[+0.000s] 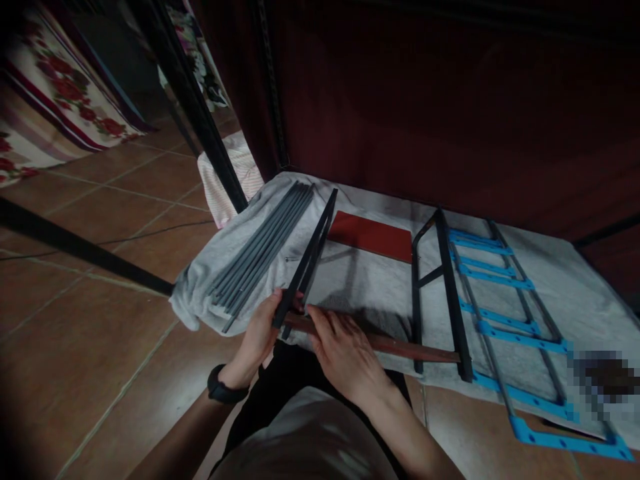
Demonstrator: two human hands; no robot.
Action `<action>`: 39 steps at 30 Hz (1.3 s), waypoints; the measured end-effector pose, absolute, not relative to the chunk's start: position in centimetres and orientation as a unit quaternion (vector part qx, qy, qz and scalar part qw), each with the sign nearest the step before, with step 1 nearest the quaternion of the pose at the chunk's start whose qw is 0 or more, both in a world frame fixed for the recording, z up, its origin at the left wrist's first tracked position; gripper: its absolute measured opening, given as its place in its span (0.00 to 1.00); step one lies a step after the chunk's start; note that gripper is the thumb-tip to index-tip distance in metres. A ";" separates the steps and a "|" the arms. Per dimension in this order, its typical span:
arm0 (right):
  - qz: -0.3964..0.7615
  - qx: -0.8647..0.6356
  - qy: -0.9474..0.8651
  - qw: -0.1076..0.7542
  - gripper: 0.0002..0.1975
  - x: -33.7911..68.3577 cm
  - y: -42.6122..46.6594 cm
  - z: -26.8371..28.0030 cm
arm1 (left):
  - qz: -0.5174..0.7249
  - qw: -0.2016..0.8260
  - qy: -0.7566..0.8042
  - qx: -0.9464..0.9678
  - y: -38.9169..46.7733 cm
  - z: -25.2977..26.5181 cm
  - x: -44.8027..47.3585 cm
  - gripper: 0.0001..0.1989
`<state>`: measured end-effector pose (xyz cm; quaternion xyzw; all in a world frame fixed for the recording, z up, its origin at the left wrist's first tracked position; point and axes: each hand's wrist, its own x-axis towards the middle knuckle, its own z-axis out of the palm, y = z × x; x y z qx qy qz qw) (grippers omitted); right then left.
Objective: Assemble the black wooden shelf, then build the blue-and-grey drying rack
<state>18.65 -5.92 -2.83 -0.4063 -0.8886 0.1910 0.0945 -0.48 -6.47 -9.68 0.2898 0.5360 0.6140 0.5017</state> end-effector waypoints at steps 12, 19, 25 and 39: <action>0.169 -0.306 -0.937 0.001 0.27 13.2 -3.4 -2.4 | 0.639 0.521 0.512 0.241 -7.0 -12.8 -2.7 0.17; 0.212 -0.312 -0.926 -0.023 0.23 13.0 -3.0 -2.0 | 0.552 0.320 0.673 0.375 -8.5 -16.7 -6.7 0.09; 0.200 -0.319 -0.926 -0.023 0.25 13.0 -3.0 -2.8 | 0.415 0.219 0.701 0.537 -6.3 -17.0 -7.0 0.12; 0.191 -0.352 -0.916 0.009 0.30 13.9 -3.3 -3.5 | 0.436 0.222 0.687 0.538 -5.2 -13.6 -6.6 0.05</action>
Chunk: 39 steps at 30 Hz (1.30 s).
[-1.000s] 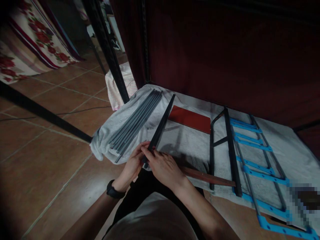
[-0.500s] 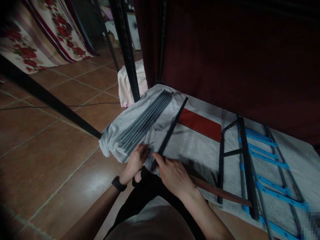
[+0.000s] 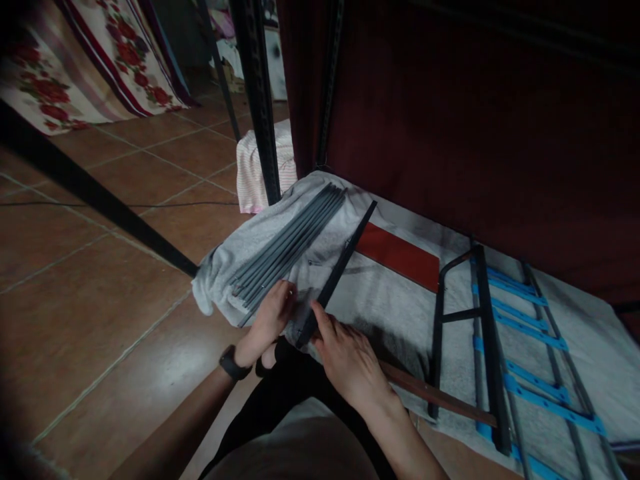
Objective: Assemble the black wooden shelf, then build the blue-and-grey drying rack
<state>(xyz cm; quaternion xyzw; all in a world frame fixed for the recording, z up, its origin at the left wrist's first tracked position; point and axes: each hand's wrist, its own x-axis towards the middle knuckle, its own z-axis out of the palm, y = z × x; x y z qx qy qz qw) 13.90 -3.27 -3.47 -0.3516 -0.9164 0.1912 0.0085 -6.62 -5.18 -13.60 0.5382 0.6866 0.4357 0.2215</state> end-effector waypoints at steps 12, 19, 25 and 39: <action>0.127 -0.365 -0.921 0.051 0.12 14.1 -4.7 -3.6 | 0.512 0.346 0.560 0.552 -10.4 -9.4 -6.7 0.10; 0.137 -0.366 -0.918 0.070 0.12 14.1 -4.8 -3.8 | 0.473 0.267 0.527 0.653 -10.3 -9.1 -6.9 0.12; 0.133 -0.374 -0.915 0.075 0.11 14.1 -4.9 -3.7 | 0.462 0.233 0.511 0.686 -9.8 -9.1 -7.0 0.13; 0.130 -0.380 -0.910 0.105 0.11 14.1 -5.1 -4.1 | 0.468 0.215 0.518 0.683 -10.0 -9.3 -6.9 0.15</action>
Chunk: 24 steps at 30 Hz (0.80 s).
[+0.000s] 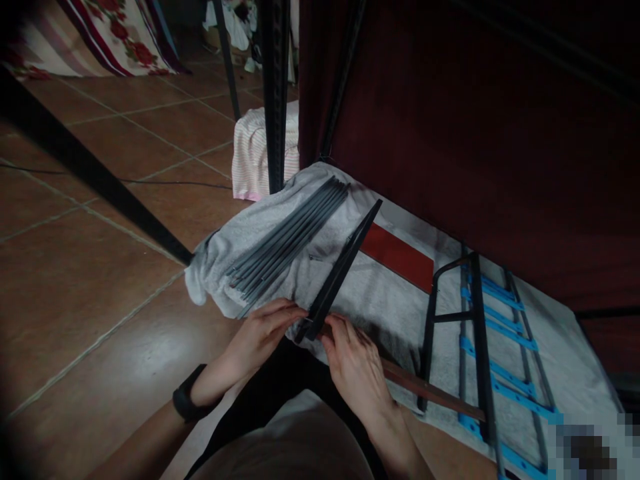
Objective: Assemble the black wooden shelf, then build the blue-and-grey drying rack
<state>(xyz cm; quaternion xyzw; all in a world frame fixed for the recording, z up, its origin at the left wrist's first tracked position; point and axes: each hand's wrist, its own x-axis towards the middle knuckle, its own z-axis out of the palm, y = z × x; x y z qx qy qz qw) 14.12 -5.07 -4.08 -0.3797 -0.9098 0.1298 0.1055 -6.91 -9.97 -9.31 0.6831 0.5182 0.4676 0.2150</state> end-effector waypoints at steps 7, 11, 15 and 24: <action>0.162 -0.383 -0.902 0.117 0.15 14.4 -4.9 -4.2 | 0.454 0.181 0.515 0.704 -10.1 -9.1 -7.4 0.16; 0.171 -0.365 -0.908 0.117 0.18 14.6 -4.8 -4.1 | 0.474 0.219 0.518 0.677 -10.0 -9.3 -8.0 0.14; 0.170 -0.360 -0.909 0.125 0.22 14.4 -4.8 -4.0 | 0.486 0.238 0.520 0.660 -10.1 -9.4 -8.2 0.13; 0.158 -0.351 -0.917 0.108 0.26 13.7 -4.9 -4.1 | 0.493 0.221 0.509 0.670 -10.1 -8.9 -6.5 0.15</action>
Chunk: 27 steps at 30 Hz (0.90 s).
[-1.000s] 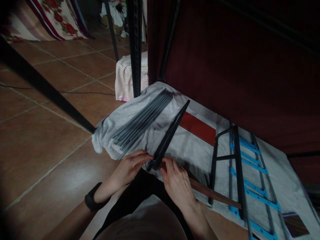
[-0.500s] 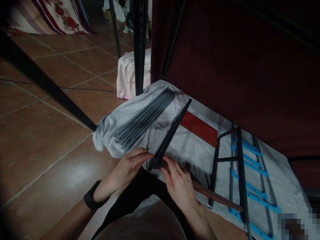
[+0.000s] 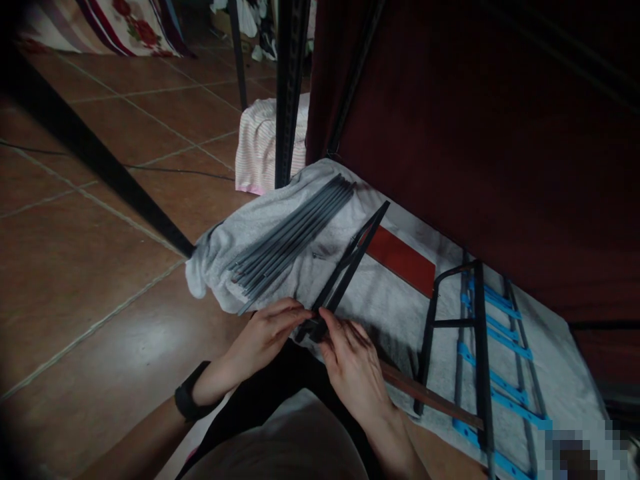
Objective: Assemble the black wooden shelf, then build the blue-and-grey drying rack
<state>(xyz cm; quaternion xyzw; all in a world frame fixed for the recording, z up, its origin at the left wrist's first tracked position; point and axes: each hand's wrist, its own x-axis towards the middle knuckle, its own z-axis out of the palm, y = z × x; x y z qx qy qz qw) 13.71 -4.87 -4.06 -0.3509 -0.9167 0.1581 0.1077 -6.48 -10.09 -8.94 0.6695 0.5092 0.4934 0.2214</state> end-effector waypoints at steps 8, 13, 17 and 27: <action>0.163 -0.369 -0.909 0.101 0.26 13.9 -5.0 -4.1 | 0.483 0.189 0.523 0.677 -10.4 -8.8 -6.8 0.16; 0.178 -0.388 -0.900 0.093 0.25 13.7 -5.1 -4.0 | 0.433 0.170 0.514 0.721 -10.4 -7.8 -7.2 0.18; 0.223 -0.401 -0.885 0.083 0.27 13.3 -5.0 -3.8 | 0.417 0.194 0.513 0.725 -10.2 -7.7 -7.5 0.19; 0.330 -0.455 -0.819 0.112 0.19 13.1 -4.7 -3.2 | 0.418 0.288 0.459 0.729 -8.8 -8.0 -7.6 0.17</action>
